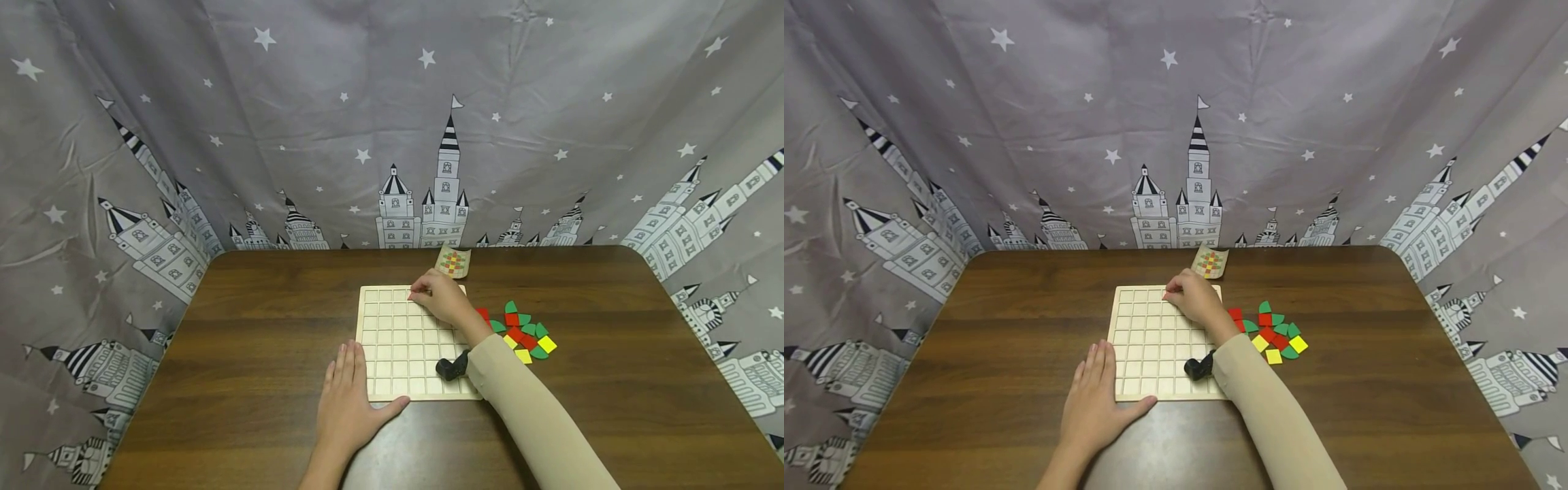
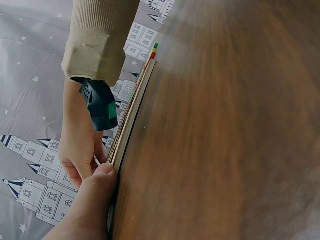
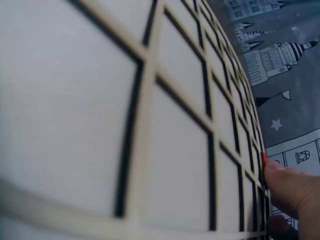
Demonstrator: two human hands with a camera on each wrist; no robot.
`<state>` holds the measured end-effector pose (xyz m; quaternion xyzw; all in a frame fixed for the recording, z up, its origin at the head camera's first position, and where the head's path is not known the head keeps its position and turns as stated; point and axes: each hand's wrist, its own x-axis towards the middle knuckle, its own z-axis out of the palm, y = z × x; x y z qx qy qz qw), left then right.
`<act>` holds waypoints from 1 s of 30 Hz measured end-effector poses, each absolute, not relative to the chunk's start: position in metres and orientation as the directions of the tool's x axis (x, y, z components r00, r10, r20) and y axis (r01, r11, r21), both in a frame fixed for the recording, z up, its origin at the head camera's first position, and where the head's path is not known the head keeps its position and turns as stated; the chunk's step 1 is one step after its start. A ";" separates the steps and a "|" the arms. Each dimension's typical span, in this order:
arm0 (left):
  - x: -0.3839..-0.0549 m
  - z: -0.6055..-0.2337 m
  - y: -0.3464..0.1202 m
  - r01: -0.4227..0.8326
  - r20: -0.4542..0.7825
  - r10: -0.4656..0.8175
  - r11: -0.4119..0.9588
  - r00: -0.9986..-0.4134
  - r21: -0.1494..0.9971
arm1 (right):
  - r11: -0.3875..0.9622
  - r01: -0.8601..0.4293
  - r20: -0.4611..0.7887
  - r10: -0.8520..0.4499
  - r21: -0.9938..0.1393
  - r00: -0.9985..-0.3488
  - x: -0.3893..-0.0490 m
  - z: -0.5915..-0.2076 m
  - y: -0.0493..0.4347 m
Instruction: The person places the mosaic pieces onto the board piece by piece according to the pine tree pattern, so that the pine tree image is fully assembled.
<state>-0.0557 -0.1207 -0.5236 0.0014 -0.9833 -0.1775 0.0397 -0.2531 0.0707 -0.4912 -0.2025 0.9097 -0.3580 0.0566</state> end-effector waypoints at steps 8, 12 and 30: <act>-0.056 -0.525 -0.122 0.007 0.073 -0.020 0.940 -0.997 0.342 | 0.676 -0.329 0.048 -0.398 -0.659 -0.916 -0.253 -0.492 0.070; -0.056 -0.525 -0.121 0.008 0.073 -0.018 0.940 -0.997 0.341 | 0.692 -0.328 0.038 -0.399 -0.643 -0.916 -0.252 -0.490 0.069; -0.057 -0.526 -0.121 0.014 0.080 -0.014 0.939 -0.997 0.343 | 0.705 -0.402 0.067 -0.451 -0.585 -0.890 -0.249 -0.489 0.072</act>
